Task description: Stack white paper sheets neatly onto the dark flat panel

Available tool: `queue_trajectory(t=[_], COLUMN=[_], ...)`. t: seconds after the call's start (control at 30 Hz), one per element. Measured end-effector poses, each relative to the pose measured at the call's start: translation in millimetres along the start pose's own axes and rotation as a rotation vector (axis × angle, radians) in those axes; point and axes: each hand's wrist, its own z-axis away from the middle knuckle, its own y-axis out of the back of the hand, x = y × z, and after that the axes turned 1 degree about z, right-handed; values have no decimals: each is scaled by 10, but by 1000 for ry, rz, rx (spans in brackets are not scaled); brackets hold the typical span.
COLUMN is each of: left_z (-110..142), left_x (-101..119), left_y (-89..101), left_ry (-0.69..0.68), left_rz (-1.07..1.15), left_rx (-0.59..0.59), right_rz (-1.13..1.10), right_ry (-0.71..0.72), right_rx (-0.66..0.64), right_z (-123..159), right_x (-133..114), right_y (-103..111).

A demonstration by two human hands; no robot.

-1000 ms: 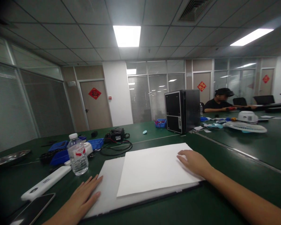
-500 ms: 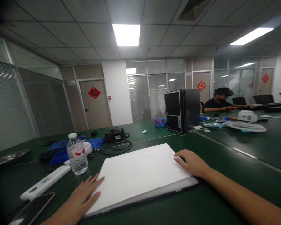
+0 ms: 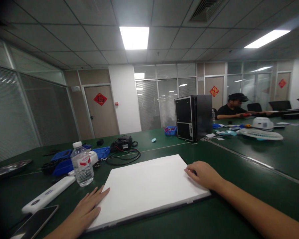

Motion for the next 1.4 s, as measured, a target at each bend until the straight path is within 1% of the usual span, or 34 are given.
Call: queue_trajectory(t=[0.17,0.3,0.43,0.5,0.57,0.67,0.73,0.83,0.93,1.03,1.13,1.23,1.33,1.4], left_z=[28,2,-20,-17,-13,-9,-3,21,56,84,101,111,117,130], left_x=[49,-53,-96,-50,22,126,182,265,353,410,429,444,460,470], left_y=[33,-62,-108,-74,-18,61,89,96,96,110,130,166,248,318], left_ry=[-4,-22,-35,-23,15,102,131,107,31,27,11,-11,-4,-13], left_rz=[23,17,18,31,55,76,67,4,-80,-115,-96,-100,-161,-218], left_rx=[4,79,102,91,98,148,179,184,143,97,103,102,59,72], right_rz=[-17,-20,-8,-1,2,-26,-91,-270,-488,-696,-882,-1018,-1094,-1109], right_ry=[15,17,-5,-57,-144,-290,-338,-330,-366,-460,-509,-519,-528,-546], right_rx=[-14,-11,-4,23,66,109,111,100,129,200,263,291,274,238], right_z=[6,23,15,1,-11,-16,-16,-34,-73,-113,-144,-168,-171,-155], right_x=[-17,-37,-38,-4,55,149,184,191,209,275,336,349,328,309], right_y=[43,64,57,32,-10,-100,-162,-239,-288,-308,-291,-243,-183,-132])
